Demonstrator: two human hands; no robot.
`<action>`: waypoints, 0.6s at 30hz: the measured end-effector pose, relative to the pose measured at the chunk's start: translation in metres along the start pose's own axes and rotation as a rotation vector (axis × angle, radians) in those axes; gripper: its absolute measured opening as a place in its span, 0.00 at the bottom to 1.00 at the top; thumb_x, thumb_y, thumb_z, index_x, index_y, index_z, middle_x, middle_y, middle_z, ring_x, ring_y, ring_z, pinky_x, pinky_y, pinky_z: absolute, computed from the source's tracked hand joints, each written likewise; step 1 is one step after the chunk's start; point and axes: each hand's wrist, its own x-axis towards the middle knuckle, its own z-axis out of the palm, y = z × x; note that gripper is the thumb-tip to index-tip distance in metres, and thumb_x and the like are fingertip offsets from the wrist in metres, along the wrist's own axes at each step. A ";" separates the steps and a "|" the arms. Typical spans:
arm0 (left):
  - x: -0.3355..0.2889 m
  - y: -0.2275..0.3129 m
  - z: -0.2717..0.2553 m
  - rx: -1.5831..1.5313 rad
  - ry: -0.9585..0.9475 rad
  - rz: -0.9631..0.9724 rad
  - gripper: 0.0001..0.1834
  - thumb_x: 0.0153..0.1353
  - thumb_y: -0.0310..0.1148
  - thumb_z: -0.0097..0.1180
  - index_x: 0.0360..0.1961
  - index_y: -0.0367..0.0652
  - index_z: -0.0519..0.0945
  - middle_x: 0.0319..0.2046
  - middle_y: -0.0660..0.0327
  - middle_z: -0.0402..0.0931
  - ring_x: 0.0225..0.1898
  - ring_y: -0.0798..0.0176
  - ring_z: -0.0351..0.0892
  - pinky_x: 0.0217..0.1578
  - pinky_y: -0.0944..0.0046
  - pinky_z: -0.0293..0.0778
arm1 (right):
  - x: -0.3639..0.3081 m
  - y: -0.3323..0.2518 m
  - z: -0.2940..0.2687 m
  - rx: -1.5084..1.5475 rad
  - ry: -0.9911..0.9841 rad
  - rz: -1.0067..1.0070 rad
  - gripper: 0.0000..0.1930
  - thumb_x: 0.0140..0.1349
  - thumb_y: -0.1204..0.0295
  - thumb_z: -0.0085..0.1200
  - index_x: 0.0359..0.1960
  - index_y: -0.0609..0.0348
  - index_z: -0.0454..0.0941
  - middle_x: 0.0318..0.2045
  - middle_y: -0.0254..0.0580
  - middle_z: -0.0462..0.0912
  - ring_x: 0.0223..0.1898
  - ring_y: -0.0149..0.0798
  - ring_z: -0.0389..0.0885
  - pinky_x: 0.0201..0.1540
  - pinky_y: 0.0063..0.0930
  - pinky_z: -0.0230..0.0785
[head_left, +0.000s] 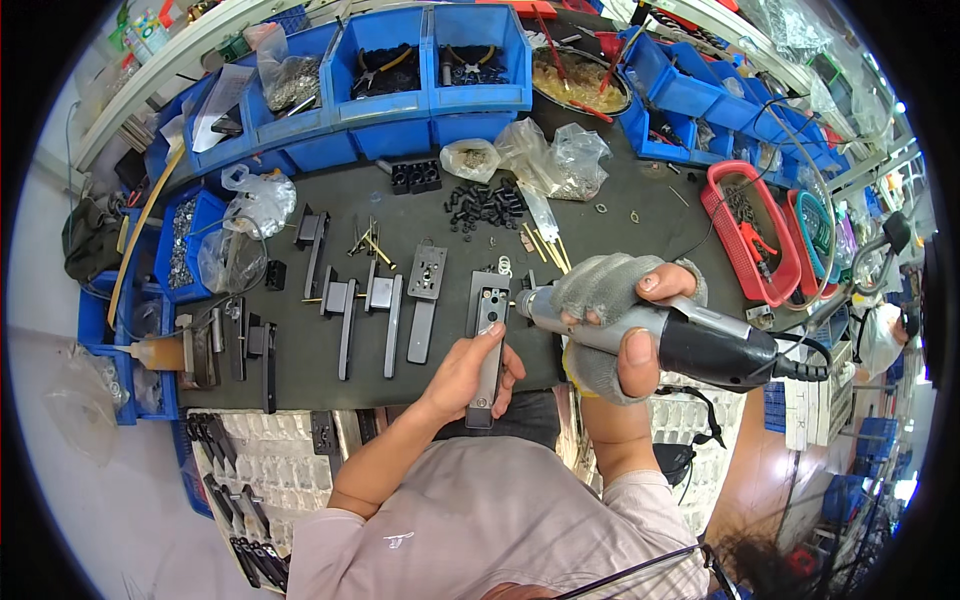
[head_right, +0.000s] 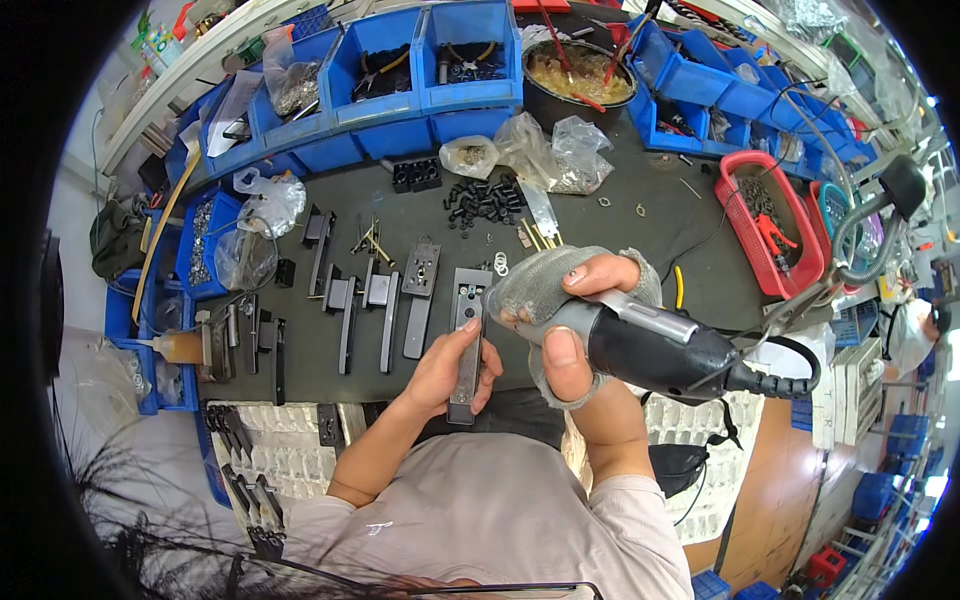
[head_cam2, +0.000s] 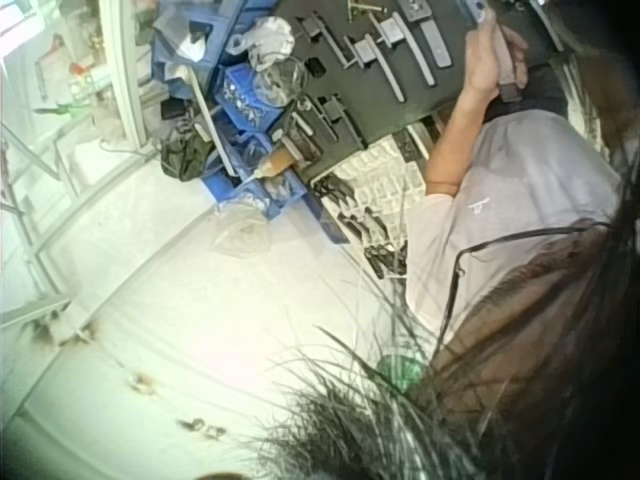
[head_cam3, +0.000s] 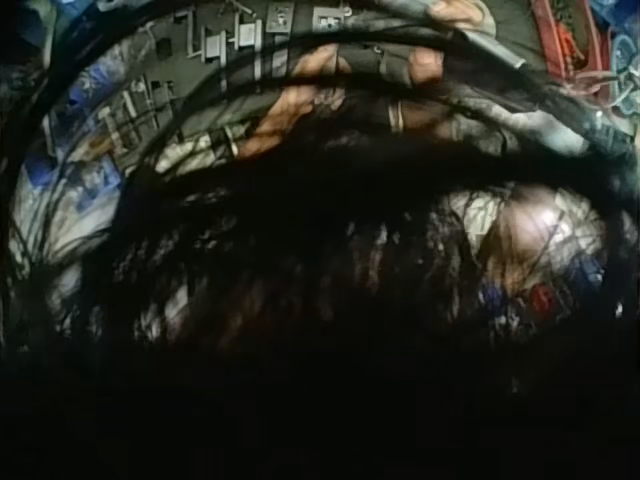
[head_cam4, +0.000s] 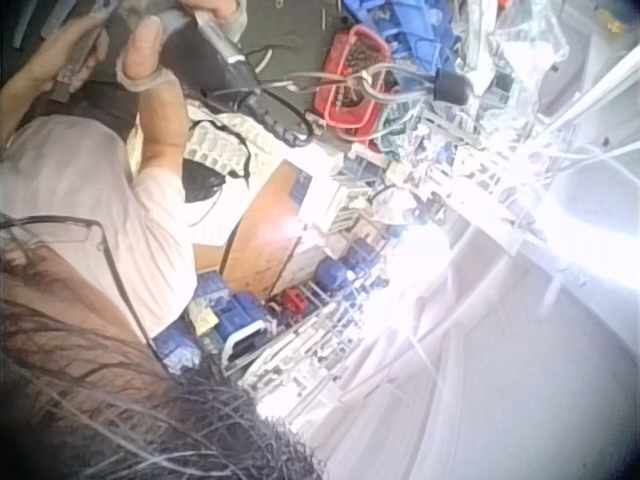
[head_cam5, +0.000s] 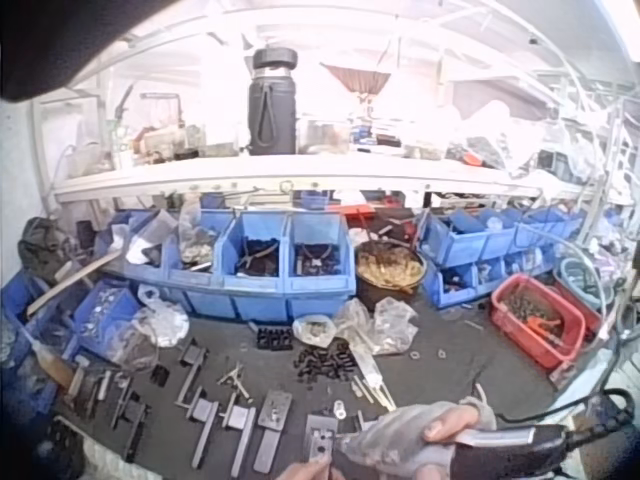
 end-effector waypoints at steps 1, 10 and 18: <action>-0.001 0.001 0.001 -0.001 -0.002 0.000 0.36 0.73 0.56 0.39 0.28 0.30 0.78 0.17 0.57 0.72 0.12 0.61 0.73 0.13 0.63 0.69 | -0.002 -0.001 -0.005 -0.005 -0.019 0.096 0.23 0.57 0.59 0.63 0.45 0.53 0.64 0.33 0.38 0.72 0.35 0.35 0.74 0.42 0.32 0.69; -0.001 0.001 0.001 0.026 0.014 -0.007 0.36 0.73 0.56 0.39 0.27 0.29 0.78 0.16 0.56 0.72 0.12 0.61 0.73 0.13 0.63 0.68 | -0.001 0.002 -0.004 0.021 -0.032 0.199 0.27 0.56 0.56 0.64 0.46 0.52 0.61 0.40 0.38 0.71 0.43 0.32 0.75 0.51 0.28 0.70; 0.002 -0.001 0.003 0.128 0.115 0.139 0.26 0.74 0.47 0.45 0.33 0.31 0.77 0.18 0.62 0.69 0.14 0.68 0.70 0.15 0.66 0.64 | 0.007 0.013 -0.005 -0.171 0.091 0.000 0.22 0.55 0.67 0.67 0.46 0.59 0.68 0.41 0.40 0.74 0.42 0.32 0.76 0.45 0.28 0.71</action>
